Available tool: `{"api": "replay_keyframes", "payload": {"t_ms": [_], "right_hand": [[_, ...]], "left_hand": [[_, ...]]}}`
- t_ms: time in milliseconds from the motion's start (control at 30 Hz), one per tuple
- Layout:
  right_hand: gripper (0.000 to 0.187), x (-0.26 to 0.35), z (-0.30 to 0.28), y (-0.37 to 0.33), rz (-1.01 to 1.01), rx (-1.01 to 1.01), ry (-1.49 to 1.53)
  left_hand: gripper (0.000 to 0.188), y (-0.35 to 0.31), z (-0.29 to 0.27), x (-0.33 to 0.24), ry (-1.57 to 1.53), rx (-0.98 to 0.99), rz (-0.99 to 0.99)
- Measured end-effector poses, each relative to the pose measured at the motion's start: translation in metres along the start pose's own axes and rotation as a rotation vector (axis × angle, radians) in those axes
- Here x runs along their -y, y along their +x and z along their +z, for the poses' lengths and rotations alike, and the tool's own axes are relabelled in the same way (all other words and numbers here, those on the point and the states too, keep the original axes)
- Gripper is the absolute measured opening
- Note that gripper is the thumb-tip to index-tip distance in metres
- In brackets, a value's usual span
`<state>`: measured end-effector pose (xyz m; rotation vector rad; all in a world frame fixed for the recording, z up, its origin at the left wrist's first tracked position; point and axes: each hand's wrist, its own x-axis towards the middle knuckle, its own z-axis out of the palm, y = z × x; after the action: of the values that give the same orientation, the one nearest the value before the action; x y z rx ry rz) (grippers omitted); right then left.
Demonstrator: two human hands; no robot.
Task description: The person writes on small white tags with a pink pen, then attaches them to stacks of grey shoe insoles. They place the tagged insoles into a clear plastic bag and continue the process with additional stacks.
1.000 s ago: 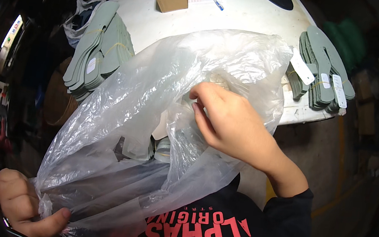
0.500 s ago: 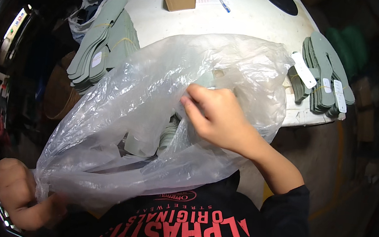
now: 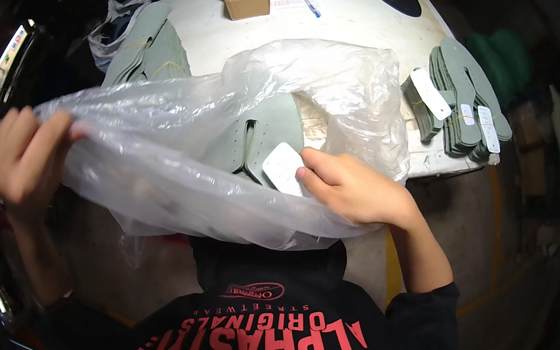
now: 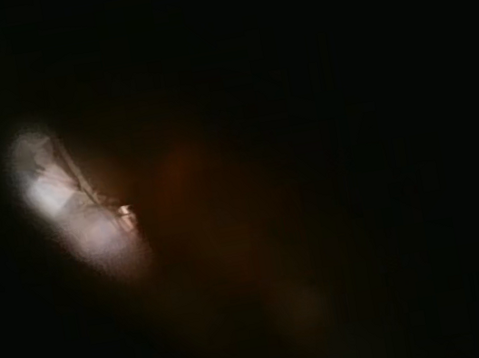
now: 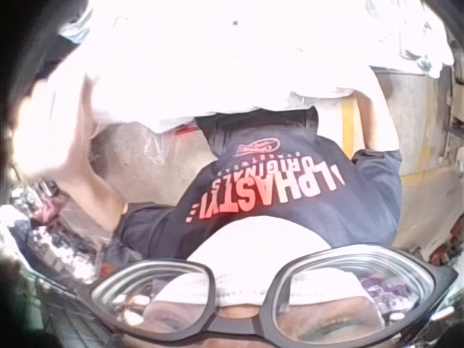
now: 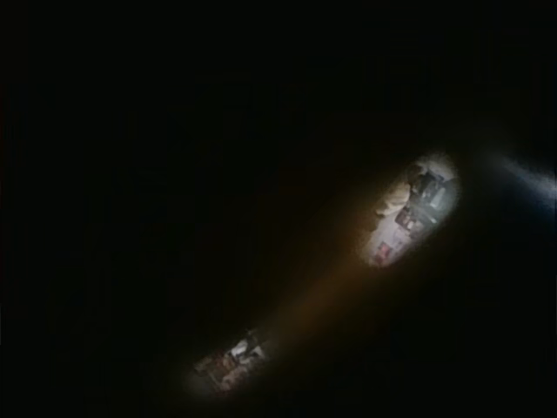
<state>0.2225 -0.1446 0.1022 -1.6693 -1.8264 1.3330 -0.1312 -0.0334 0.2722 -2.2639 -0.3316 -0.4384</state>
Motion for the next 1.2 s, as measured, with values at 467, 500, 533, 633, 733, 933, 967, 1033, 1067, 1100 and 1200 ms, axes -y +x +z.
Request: {"api": "replay_keyframes", "payload": {"t_ms": [467,500,533,633,733,933,967,1033,1067,1100,1200], "right_hand": [[0.029,-0.046,0.012,0.069,-0.427,-0.283,-0.031],[0.029,-0.048,0.007,0.076,-0.401,-0.294,-0.008],[0.029,-0.05,0.003,0.085,-0.376,-0.304,0.017],[0.029,-0.055,-0.006,0.1,-0.314,-0.329,0.099],[0.03,-0.06,-0.009,0.1,-0.249,-0.343,0.196],[0.032,-0.069,0.002,0.086,-0.192,-0.353,0.366],[0.032,-0.07,0.004,0.086,-0.187,-0.351,0.389],[0.033,-0.074,0.008,0.087,-0.184,-0.349,0.431],[0.034,-0.076,0.01,0.089,-0.184,-0.344,0.45],[0.034,-0.079,0.011,0.092,-0.185,-0.335,0.467],[0.036,-0.085,0.012,0.102,-0.184,-0.314,0.506]], "left_hand": [[0.019,0.106,0.15,0.02,-0.261,-0.237,-0.551],[0.024,0.11,0.153,0.023,-0.189,-0.095,-0.577],[0.023,0.113,0.153,0.024,-0.156,-0.064,-0.576],[0.02,0.108,0.145,0.022,-0.153,-0.133,-0.562],[0.019,0.092,0.127,0.016,-0.158,-0.258,-0.524],[0.012,0.041,0.086,-0.02,-0.211,-0.174,-0.561],[0.022,0.03,0.08,-0.035,-0.22,-0.116,-0.551],[0.051,0.008,0.063,-0.082,-0.549,0.079,-0.617],[0.069,-0.004,0.063,-0.108,-0.803,0.075,-0.541],[0.078,-0.017,0.06,-0.133,-0.924,0.109,-0.461],[0.096,-0.046,0.079,-0.199,-0.968,0.461,-0.282]]}}
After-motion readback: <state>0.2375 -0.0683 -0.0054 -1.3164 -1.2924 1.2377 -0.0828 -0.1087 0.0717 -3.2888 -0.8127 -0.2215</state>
